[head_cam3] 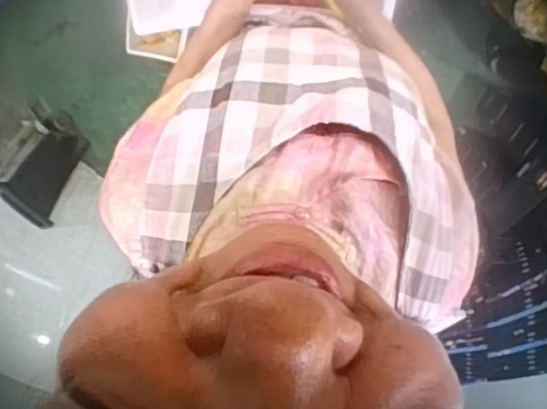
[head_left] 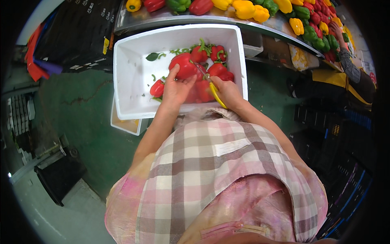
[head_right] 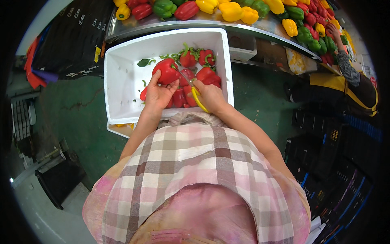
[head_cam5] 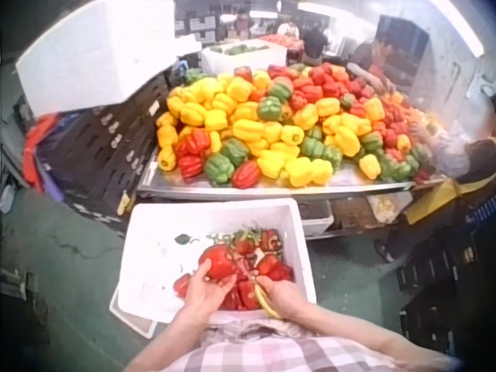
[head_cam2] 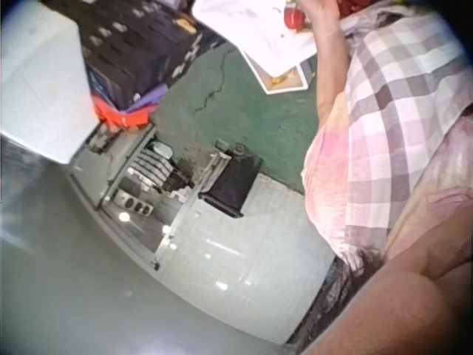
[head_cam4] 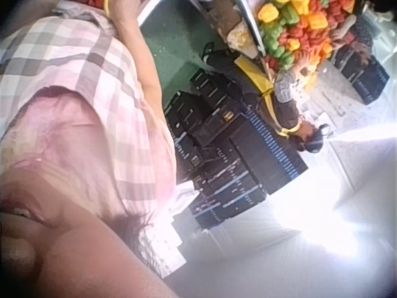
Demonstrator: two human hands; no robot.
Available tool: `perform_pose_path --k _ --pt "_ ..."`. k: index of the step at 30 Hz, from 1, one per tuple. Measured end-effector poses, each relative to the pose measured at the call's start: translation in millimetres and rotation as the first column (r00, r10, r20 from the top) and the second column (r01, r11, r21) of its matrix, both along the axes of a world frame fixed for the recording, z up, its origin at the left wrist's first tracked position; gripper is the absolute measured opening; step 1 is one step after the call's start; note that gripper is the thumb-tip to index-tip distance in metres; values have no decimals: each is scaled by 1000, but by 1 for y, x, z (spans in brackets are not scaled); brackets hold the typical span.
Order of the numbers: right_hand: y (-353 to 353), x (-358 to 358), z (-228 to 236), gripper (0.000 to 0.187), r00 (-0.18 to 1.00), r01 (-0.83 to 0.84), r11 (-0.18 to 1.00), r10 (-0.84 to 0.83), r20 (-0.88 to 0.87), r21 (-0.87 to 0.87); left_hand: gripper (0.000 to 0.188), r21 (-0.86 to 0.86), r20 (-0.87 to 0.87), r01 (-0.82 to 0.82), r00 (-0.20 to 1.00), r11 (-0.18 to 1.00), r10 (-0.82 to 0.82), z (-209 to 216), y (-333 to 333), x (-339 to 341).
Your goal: The person trims the stems of red peppers using scissors and moves the peppers from a white bin onto a table.
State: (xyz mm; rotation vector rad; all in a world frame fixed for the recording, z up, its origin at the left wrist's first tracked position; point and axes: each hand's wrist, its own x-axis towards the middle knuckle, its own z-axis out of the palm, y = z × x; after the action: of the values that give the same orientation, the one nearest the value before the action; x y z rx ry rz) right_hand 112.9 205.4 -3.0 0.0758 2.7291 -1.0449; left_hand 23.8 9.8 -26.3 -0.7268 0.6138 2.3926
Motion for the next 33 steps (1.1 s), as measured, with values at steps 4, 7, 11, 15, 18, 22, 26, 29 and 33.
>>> perform_pose_path --k 4,7,11,15,18,22,26,29,33 --pt "4 4 -26 31 989 147 925 -133 63 -352 48 -49 -54 -13 998 999 11 0 -5 -7" --pt "19 -10 -24 42 861 507 270 -122 493 -819 51 -255 -325 34 938 966 -119 24 -3 -4" --pt "29 -30 -32 49 912 409 -65 40 407 -910 73 -752 -549 139 408 644 -729 57 10 -6" --pt "45 -34 22 58 937 341 -269 171 303 -901 74 -727 -563 118 461 676 -686 76 26 -7" --pt "84 -49 46 59 953 288 -159 -53 299 -944 56 -550 -589 146 631 822 -505 68 18 -14" --pt "183 -114 112 74 918 223 71 -350 185 -972 52 -653 -509 62 703 755 -497 49 -1 -16" --pt "338 -221 178 81 605 -237 247 -720 -342 -940 53 -678 -451 108 719 727 -529 45 -3 -7" --pt "358 -227 205 51 581 -297 35 -787 -209 -954 51 -794 -382 98 688 600 -618 32 -17 -12" --pt "281 -181 149 47 785 -100 320 -557 -272 -942 36 -935 -244 47 632 350 -736 -5 -46 -38"
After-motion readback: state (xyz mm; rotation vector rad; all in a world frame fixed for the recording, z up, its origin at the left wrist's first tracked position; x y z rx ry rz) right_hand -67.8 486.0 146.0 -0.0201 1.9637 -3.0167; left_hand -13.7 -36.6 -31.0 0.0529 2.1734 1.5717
